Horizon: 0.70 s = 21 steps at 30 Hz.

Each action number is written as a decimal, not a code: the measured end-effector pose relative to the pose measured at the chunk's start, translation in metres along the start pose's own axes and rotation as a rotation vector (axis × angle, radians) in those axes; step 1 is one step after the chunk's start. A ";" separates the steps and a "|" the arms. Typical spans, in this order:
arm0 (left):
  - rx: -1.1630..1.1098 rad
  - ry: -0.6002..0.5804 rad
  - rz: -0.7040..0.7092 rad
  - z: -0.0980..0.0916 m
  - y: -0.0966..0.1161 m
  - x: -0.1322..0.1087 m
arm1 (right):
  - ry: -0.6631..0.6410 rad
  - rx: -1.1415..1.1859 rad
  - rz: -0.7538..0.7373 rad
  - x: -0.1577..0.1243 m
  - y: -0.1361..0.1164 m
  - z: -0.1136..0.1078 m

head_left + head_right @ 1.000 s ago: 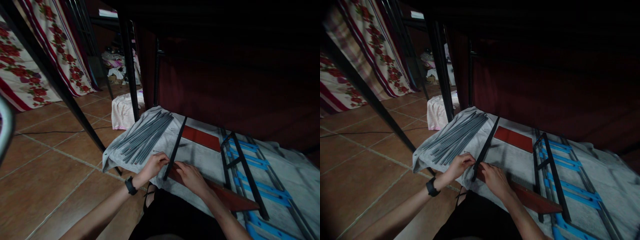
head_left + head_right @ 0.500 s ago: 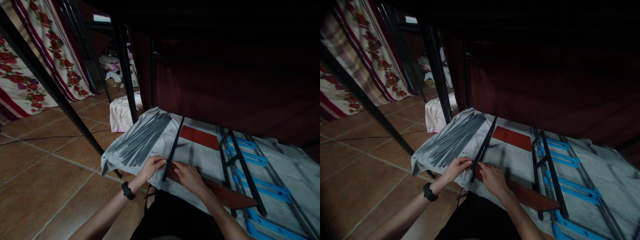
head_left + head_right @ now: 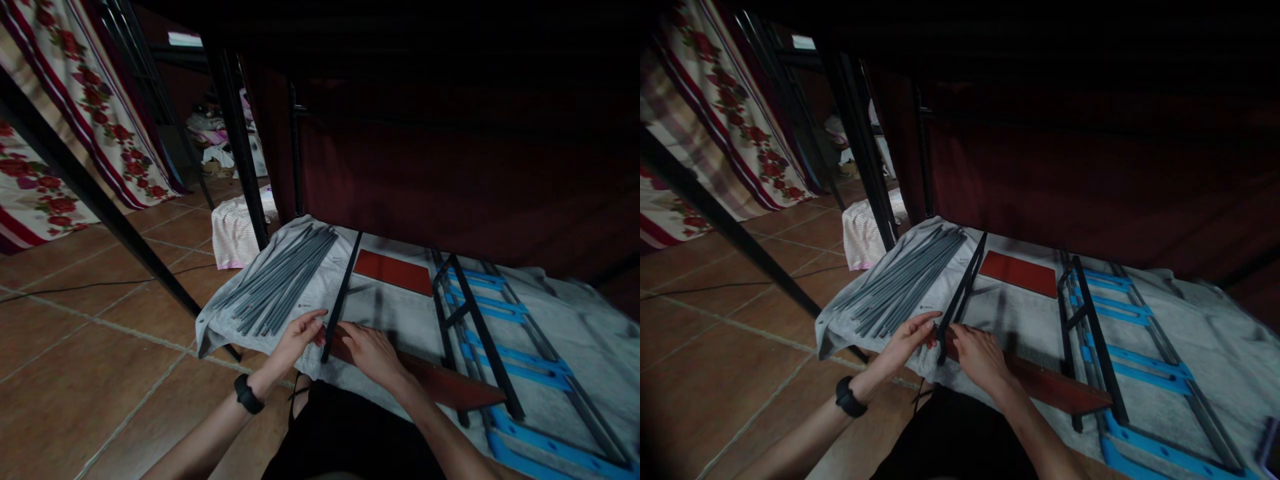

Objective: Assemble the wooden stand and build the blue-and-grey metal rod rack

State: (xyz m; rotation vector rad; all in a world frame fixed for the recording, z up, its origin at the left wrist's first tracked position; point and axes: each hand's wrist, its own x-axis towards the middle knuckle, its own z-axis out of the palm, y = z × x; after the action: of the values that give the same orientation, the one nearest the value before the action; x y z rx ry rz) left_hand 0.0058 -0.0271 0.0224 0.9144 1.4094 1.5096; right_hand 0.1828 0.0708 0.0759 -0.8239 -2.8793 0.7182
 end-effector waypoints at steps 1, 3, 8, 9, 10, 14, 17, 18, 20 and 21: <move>-0.007 0.021 0.000 0.001 -0.001 0.001 | 0.001 -0.001 0.001 0.000 0.000 0.000; 0.014 0.064 0.019 0.002 -0.004 0.005 | 0.002 -0.002 0.003 0.000 0.000 0.000; 0.032 0.048 0.052 0.000 -0.007 0.009 | -0.001 -0.007 -0.002 0.000 0.000 0.001; 0.024 0.043 0.052 -0.001 -0.006 0.008 | -0.003 -0.007 -0.001 0.000 0.000 0.001; 0.016 0.042 0.054 -0.001 -0.005 0.006 | -0.005 -0.006 0.002 0.000 0.000 0.001; -0.036 0.050 0.053 0.001 -0.001 0.003 | -0.017 -0.008 0.011 0.000 0.000 0.001; -0.026 0.076 0.013 0.003 -0.002 0.004 | -0.016 -0.017 0.012 0.000 -0.001 0.000; -0.003 0.085 0.012 0.003 -0.003 0.005 | -0.013 -0.019 0.011 0.000 -0.001 0.000; 0.055 0.077 0.049 0.003 -0.003 0.006 | -0.006 -0.017 0.005 -0.001 -0.001 0.000; 0.073 0.060 0.078 0.002 -0.002 0.006 | -0.003 -0.015 0.003 -0.001 -0.001 0.000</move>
State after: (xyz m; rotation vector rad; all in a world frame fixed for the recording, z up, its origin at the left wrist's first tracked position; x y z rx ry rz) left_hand 0.0053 -0.0210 0.0205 0.9864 1.4962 1.5635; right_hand 0.1831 0.0698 0.0763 -0.8294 -2.8901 0.7003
